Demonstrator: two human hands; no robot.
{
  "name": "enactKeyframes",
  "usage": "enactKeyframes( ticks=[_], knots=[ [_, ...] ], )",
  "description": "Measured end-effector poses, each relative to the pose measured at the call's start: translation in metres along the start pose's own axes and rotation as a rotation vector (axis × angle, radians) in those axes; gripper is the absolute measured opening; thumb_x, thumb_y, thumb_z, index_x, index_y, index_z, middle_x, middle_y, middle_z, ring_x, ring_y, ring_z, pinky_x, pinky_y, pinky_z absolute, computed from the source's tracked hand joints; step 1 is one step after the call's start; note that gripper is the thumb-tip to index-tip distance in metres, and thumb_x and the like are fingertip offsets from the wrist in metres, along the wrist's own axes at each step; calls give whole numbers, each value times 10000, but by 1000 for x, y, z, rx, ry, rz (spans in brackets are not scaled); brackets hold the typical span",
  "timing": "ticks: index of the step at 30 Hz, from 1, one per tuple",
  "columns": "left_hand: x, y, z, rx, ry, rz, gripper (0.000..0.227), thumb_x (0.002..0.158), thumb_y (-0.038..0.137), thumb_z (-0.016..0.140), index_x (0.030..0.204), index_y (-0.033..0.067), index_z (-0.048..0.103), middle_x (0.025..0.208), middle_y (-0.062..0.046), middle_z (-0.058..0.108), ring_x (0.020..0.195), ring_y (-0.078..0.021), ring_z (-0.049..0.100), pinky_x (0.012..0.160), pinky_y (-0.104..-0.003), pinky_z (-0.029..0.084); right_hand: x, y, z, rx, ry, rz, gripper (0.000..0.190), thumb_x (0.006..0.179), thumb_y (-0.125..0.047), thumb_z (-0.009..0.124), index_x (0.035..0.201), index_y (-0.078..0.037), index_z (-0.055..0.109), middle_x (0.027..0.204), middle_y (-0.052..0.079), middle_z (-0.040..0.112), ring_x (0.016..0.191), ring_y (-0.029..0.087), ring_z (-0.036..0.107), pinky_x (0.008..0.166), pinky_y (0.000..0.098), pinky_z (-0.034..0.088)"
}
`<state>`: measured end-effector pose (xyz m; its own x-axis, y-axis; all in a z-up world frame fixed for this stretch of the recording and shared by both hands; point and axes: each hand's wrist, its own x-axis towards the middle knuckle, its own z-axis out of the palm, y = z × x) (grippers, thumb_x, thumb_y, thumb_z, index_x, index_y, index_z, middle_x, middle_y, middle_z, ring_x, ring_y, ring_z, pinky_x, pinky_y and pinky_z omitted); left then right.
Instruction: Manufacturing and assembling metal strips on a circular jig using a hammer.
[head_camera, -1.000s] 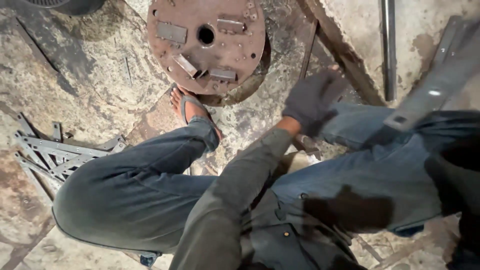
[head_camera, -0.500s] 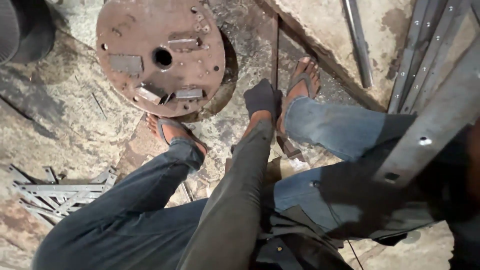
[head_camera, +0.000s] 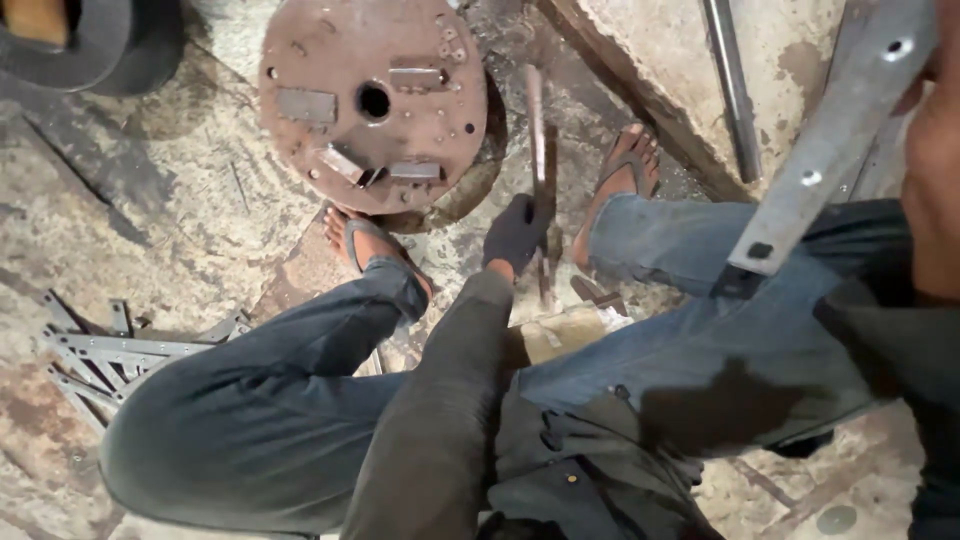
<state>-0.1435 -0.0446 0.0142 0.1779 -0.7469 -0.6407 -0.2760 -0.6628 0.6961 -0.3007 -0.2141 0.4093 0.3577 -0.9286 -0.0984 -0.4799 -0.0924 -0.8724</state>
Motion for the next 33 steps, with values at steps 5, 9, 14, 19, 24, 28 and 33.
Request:
enactKeyframes(
  ticks=[5, 9, 14, 19, 24, 28, 33],
  knots=[
    [25, 57, -23, -518, 247, 295, 393, 977, 341, 659, 1222, 36, 632, 946, -95, 708, 821, -205, 668, 747, -376, 544, 8, 4, 21, -6, 16, -83, 211, 1228, -215, 562, 1282, -11, 569, 1101, 0, 579, 913, 89, 495, 813, 286, 393],
    [-4, 155, -81, -726, 242, 459, 371, 1009, 293, 655, 1239, 4, 612, 938, -43, 652, 795, -131, 593, 723, -337, 526, 25, 28, 31, -22, 33, -161, 203, 1232, -211, 563, 1277, -14, 573, 1103, -6, 575, 914, 81, 483, 821, 284, 381],
    [-50, 226, -115, -940, 221, 814, 381, 1158, 239, 552, 1442, -15, 558, 1363, -66, 655, 1263, -109, 611, 1084, -289, 503, 18, 54, 72, 185, 33, -72, 180, 1217, -199, 578, 1100, -64, 557, 932, -54, 464, 888, 48, 415, 861, 264, 363],
    [-72, 238, -107, -1081, 75, 610, 488, 1102, 213, 551, 1523, -31, 512, 1303, -125, 679, 1011, -163, 614, 881, -307, 526, 4, 42, 101, 297, 2, 37, 140, 1157, -208, 560, 1092, -84, 548, 896, -65, 452, 828, 40, 372, 750, 244, 330],
    [-74, 241, -99, -1102, 78, 722, 471, 1134, 198, 562, 1524, -58, 498, 1313, -99, 662, 1201, -115, 617, 1049, -285, 519, 8, 47, 103, 347, -9, 18, 128, 1149, -193, 556, 1108, -71, 561, 904, -74, 475, 844, 31, 394, 773, 239, 351],
    [-79, 244, -99, -1022, 93, 660, 450, 1132, 176, 556, 1510, -65, 520, 1263, -110, 682, 1161, -118, 624, 1022, -282, 526, 8, 48, 101, 356, 11, 12, 139, 1153, -195, 566, 1101, -67, 548, 909, -75, 465, 843, 29, 381, 764, 243, 341],
    [-76, 243, -95, -1130, 44, 712, 397, 1149, 155, 554, 1476, -64, 502, 1261, -100, 674, 1123, -100, 620, 1033, -279, 523, 5, 45, 99, 335, 11, -20, 149, 1174, -193, 565, 1117, -57, 543, 918, -70, 454, 856, 26, 373, 773, 245, 343]
  ],
)
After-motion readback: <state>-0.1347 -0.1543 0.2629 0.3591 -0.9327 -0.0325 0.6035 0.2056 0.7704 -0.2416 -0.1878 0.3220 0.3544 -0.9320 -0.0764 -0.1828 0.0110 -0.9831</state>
